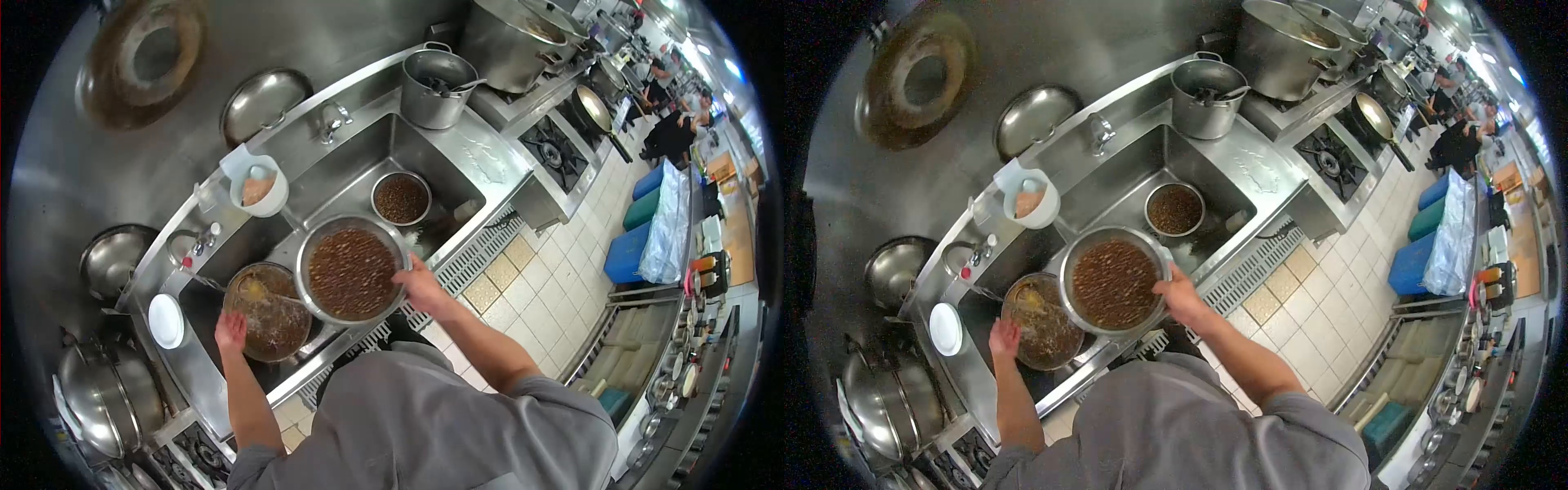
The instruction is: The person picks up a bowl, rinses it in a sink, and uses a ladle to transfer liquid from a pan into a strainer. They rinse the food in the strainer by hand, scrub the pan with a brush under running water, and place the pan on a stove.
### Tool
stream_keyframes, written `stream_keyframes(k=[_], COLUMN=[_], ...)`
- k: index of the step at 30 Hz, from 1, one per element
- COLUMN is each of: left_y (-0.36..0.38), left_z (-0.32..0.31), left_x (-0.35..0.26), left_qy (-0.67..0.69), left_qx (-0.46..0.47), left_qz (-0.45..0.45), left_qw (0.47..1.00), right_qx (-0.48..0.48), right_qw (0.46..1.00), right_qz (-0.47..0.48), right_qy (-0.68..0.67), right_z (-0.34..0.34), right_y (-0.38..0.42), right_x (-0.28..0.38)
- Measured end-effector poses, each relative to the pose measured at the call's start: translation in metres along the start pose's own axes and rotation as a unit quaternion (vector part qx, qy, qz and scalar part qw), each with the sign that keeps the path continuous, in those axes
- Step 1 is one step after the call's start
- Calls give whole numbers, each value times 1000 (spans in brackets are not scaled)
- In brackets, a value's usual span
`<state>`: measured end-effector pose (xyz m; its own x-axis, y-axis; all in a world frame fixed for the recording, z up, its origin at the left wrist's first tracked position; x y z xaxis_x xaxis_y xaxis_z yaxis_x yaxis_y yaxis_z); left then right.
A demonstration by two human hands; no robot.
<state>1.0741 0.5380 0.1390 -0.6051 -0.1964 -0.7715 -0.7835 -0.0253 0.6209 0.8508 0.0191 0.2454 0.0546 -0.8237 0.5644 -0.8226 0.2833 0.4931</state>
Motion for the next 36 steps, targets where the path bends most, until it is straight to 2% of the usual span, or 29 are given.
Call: stream_keyframes(k=[1, 2, 3, 5, 6, 7, 8, 10, 12, 14, 16, 18, 19, 22, 23, 26, 28, 29, 30, 32, 34, 36], left_y=[8, 14, 18, 27, 41, 67, 80, 95, 102, 105, 103, 84, 69, 61, 49, 23, 3, -42, -45, -55, -94, -110], left_z=[8, 22, 31, 45, 59, 48, 51, 58, 61, 57, 48, 40, 44, 5, 0, -27, -42, -24, -39, -56, -56, -62], left_x=[12, 27, 39, 61, 70, 65, 67, 69, 62, 57, 39, 23, 17, -27, -41, -80, -103, -107, -114, -121, -119, -106], left_qy=[-4, -2, 3, 0, -5, -23, -18, 14, 59, 103, 133, 123, 101, 139, 168, 191, 129, 81, 88, 122, 77, 38], left_qx=[-4, -35, -68, -75, -72, -115, -141, -128, -159, -170, -146, -140, -121, -97, -42, -25, 49, 101, 137, -8, 24, 50], left_qz=[-1, 34, 67, 73, 81, 79, 82, 74, 69, 66, 10, 13, -41, -49, -64, -91, -141, -130, -140, -80, -55, -31], left_qw=[1000, 999, 995, 995, 994, 990, 986, 989, 983, 978, 980, 982, 987, 984, 983, 977, 980, 983, 977, 989, 995, 998], right_qx=[-15, 17, -29, -99, -72, -146, -142, -148, -123, -140, -161, -193, -198, -216, -195, -164, -86, -172, -176, -261, -301, -323], right_qw=[1000, 999, 998, 982, 983, 975, 966, 968, 971, 964, 949, 934, 931, 926, 930, 941, 960, 930, 916, 880, 878, 888], right_qz=[7, 38, 35, 64, 122, 132, 140, 184, 205, 227, 266, 293, 300, 295, 295, 272, 204, 277, 306, 307, 292, 286], right_qy=[2, 26, 44, 147, 114, 104, 167, 88, 13, -16, -47, -64, -70, -93, -100, -117, -174, -168, -188, -251, -229, -161], right_z=[17, 28, 54, 97, 111, 138, 163, 146, 185, 191, 207, 253, 259, 248, 249, 245, 311, 270, 271, 265, 267, 303], right_y=[0, 0, -5, -14, -15, -21, -31, -21, -48, -60, -75, -107, -113, -124, -127, -128, -157, -124, -113, -82, -37, 7], right_x=[25, 54, 75, 125, 147, 164, 184, 220, 238, 252, 272, 281, 285, 290, 288, 286, 272, 268, 261, 240, 218, 180])
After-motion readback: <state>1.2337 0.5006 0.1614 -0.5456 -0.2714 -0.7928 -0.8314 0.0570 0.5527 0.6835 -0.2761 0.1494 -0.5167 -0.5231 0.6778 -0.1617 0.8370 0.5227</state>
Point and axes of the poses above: each hand's wrist, its own y-axis away from the middle knuckle, its own z-axis out of the back of the hand, x = y × z, the point moved 5 cm from there along -y, towards the middle knuckle, and after that the axes turned 13 degrees about -y, right-handed, at the moved point
